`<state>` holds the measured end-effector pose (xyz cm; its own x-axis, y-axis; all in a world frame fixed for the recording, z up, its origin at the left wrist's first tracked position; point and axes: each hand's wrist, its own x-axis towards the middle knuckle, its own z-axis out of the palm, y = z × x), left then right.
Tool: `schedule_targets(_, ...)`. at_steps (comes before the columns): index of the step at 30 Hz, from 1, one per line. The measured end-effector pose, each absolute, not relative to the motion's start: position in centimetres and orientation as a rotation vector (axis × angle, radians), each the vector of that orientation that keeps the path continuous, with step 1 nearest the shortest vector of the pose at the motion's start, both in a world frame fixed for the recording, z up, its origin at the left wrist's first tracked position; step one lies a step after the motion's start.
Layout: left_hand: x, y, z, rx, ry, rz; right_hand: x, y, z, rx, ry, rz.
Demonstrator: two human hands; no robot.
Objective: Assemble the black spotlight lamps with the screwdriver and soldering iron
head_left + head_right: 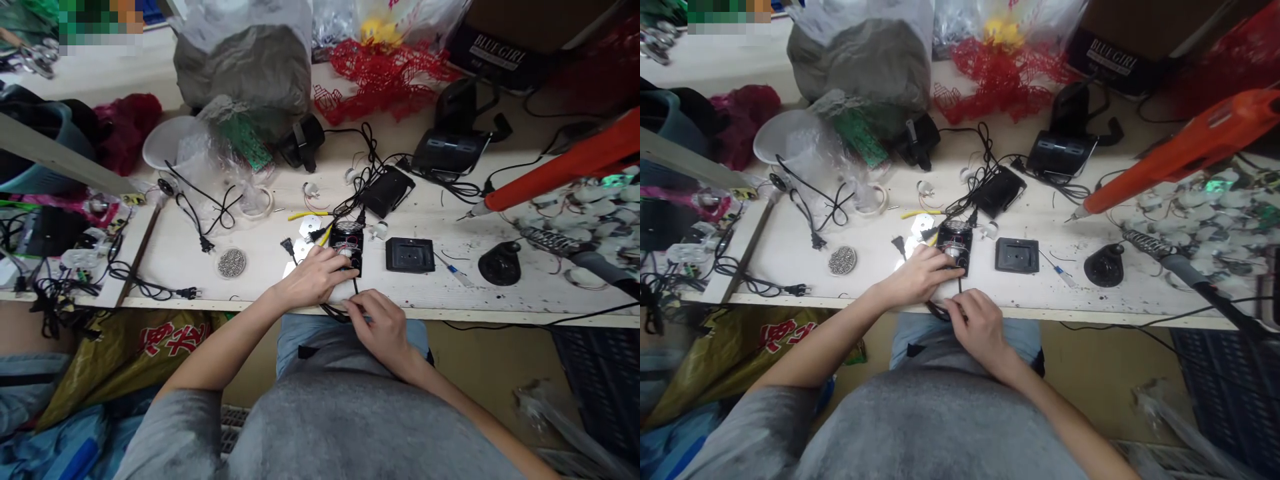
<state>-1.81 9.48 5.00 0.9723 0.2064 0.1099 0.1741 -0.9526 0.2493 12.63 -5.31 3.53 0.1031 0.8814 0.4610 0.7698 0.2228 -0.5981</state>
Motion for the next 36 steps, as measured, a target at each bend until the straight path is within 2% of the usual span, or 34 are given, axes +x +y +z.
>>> schedule_targets(6, -2.3, 8.9, 4.4, 2.858, 0.315, 0.289, 13.9, -5.1, 3.0, -1.702, -1.465, 0.221)
schedule_targets(12, -3.3, 9.6, 4.1, 2.591, 0.637, 0.773, 14.1, -4.6, 2.8, -1.728, -1.463, 0.253)
schedule_targets(21, -1.6, 12.9, 4.8, 2.449, 0.599, 0.29, 14.3, -4.2, 2.8, -1.732, -1.543, 0.127)
schedule_targets(27, -1.3, 12.5, 4.2, 2.419, 0.667, 0.353, 14.2, -3.6, 2.7, -1.701, -1.668, -0.09)
schedule_targets(36, -1.2, 12.2, 2.9, 2.384, 0.699, 0.423, 13.9, -3.6, 3.1, -1.744, -1.795, -0.097)
